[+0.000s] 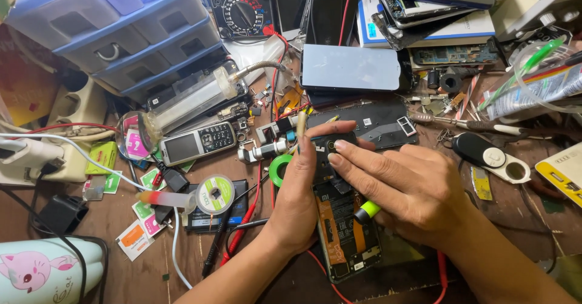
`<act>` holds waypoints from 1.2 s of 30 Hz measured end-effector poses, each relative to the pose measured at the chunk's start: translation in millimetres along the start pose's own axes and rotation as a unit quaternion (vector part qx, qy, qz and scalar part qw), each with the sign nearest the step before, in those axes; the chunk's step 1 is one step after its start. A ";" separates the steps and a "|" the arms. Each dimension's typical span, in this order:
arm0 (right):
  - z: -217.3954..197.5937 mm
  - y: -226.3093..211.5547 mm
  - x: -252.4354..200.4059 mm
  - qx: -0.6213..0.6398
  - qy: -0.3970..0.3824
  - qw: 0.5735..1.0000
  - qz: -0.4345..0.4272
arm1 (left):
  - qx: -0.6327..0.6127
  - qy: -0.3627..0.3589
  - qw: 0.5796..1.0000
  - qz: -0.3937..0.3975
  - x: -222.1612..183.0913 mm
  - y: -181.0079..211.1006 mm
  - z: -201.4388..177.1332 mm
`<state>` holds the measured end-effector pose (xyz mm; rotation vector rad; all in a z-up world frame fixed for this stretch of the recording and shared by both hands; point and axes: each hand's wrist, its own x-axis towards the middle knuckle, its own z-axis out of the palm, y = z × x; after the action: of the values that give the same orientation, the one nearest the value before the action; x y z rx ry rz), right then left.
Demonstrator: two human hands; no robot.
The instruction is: Assembling or disassembling a smartphone chassis by removing screws and prying internal components.
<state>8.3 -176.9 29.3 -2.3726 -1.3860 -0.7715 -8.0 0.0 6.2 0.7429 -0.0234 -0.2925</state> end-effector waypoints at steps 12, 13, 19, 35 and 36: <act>1.8 -1.2 4.7 0.056 0.007 0.997 0.052 | 0.038 0.049 0.997 -0.039 5.9 18.9 7.9; 2.0 0.5 3.1 0.055 0.007 0.997 0.054 | 0.037 0.048 0.997 -0.041 7.2 15.2 5.4; -4.6 0.3 3.4 0.322 0.049 0.925 0.195 | 0.056 0.039 0.998 -0.009 9.1 9.9 -3.7; -0.6 10.3 0.2 0.393 0.012 0.821 0.414 | 0.067 0.028 0.995 -0.074 6.3 2.6 2.7; -1.4 10.9 1.1 0.378 0.014 0.831 0.408 | 0.062 0.021 0.995 -0.074 7.5 2.0 2.5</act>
<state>17.8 -182.2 31.4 -1.9495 -0.3872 0.0144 -0.7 -2.3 8.7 0.8751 0.0536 -0.4199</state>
